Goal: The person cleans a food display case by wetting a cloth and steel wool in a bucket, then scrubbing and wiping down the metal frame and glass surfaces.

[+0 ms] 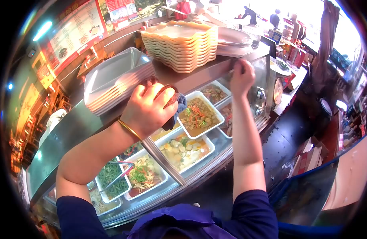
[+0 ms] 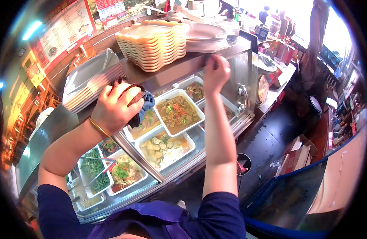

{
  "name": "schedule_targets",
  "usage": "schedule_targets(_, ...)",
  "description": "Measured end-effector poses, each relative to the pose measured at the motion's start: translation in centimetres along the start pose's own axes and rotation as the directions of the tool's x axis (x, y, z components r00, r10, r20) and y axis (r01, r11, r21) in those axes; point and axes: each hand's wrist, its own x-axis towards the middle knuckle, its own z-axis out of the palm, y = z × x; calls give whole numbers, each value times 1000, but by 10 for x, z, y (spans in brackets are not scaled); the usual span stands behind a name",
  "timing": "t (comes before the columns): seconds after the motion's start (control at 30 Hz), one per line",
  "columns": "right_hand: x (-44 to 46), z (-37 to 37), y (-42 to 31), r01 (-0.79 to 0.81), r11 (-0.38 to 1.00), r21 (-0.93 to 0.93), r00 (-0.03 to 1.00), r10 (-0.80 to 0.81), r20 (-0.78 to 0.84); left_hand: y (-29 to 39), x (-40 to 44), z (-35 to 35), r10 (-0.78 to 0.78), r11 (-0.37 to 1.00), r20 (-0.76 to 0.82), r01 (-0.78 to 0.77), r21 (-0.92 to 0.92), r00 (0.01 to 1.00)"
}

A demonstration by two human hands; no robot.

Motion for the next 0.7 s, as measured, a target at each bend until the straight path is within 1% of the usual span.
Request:
schedule_targets(0.03, 6, 1, 17, -374, 927, 44, 926, 370, 74, 0, 0, 1, -5, 1000, 16, 5, 8, 1000)
schedule_targets(0.1, 7, 0, -12, -199, 980, -12, 977, 200, 75, 2, 0, 4, -11, 1000, 41, 11, 16, 999)
schedule_targets(0.13, -6, -1, -34, 2, 1000, 6, 997, -2, 77, 3, 1, 4, -11, 999, 25, 11, 30, 1000)
schedule_targets(0.17, -21, -4, -57, 210, 977, 24, 974, -211, 80, 4, 3, 5, -2, 1000, 1, 2, 30, 1000)
schedule_targets(0.23, -41, -16, -88, 228, 960, 161, 952, -255, 172, 4, 3, 6, 10, 999, -24, -9, 33, 1000)
schedule_targets(0.33, -17, -15, -49, 263, 947, 183, 929, -300, 216, 13, 8, 10, 15, 999, -4, -15, 33, 1000)
schedule_targets(0.37, -3, -15, -26, 264, 956, 127, 933, -286, 219, 16, 14, 13, 28, 999, 1, -28, 37, 1000)
schedule_targets(0.4, 12, -15, -1, 249, 966, 63, 949, -257, 184, 19, 21, 16, 40, 998, 6, -41, 40, 999)
schedule_targets(0.43, 29, -10, 37, 209, 975, 68, 971, -216, 104, 22, 27, 19, 53, 998, 11, -53, 43, 999)
schedule_targets(0.47, 45, -5, 84, 74, 994, 78, 995, -79, 63, 27, 38, 24, 55, 997, 22, -56, 58, 998)
schedule_targets(0.53, 74, -1, 119, -47, 999, 7, 999, 47, 20, 37, 63, 40, 46, 995, 10, -47, 92, 999)
schedule_targets(0.57, 77, 1, 135, 81, 994, -73, 996, -83, -19, 46, 77, 51, 27, 993, -21, -25, 112, 999)
schedule_targets(0.6, 83, -1, 116, 134, 983, 126, 988, -142, 55, 53, 92, 64, 31, 987, -68, -20, 159, 997)
schedule_targets(0.67, 53, -11, 78, 212, 932, 295, 956, -260, 137, 64, 121, 83, 51, 982, -96, -32, 188, 994)
schedule_targets(0.7, 42, -15, 70, 277, 919, 280, 931, -329, 159, 70, 138, 92, 56, 980, -98, -36, 195, 994)
